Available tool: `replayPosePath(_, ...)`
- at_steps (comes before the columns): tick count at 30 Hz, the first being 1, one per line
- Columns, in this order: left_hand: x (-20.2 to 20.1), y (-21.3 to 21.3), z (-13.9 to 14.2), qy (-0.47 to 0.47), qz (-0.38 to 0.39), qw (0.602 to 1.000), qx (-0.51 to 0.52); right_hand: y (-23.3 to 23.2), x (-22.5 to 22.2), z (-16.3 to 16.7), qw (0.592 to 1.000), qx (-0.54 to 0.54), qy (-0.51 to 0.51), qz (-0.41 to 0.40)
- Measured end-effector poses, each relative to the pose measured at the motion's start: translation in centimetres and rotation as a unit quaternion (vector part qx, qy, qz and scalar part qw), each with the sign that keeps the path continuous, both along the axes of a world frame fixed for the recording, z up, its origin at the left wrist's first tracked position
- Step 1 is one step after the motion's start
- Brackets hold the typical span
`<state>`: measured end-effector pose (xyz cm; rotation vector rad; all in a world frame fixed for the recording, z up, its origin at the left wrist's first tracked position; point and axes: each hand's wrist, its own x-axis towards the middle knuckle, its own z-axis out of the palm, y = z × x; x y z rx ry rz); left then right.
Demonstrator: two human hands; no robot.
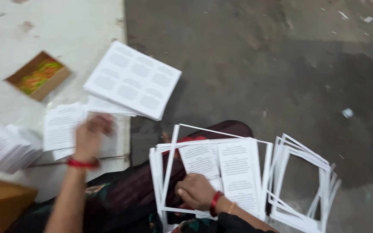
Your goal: The person sits on the floor and assembles printed sheets into booklets by folding and inserting them into white paper frames. The person handles multiple sheets and frames, stacking the assembled units on the floor.
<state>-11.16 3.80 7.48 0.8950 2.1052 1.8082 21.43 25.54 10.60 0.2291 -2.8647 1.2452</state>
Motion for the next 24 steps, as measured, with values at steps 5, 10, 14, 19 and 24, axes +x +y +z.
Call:
replayPosePath(5,13.9,6.1,0.9,-0.299,-0.303,0.879,-0.215,-0.2,0.4,1.5,0.996,-0.041,0.083,0.009)
replayPosePath(10,19.2,9.6,0.5,-0.058,-0.138,0.96,-0.235,2.4,0.6,3.0,0.973,-0.01,0.217,-0.073)
replayPosePath(14,22.3,12.0,0.3,-0.068,-0.092,0.976,-0.183,8.3,0.6,4.5,0.912,0.089,0.278,-0.288)
replayPosePath(19,23.6,14.1,0.0,-0.081,-0.065,0.984,-0.142,14.2,2.9,4.7,0.878,0.22,0.101,-0.413)
replayPosePath(24,24.2,15.4,-1.4,-0.161,-0.061,0.984,-0.044,15.3,4.5,0.8,0.864,0.07,0.092,-0.489)
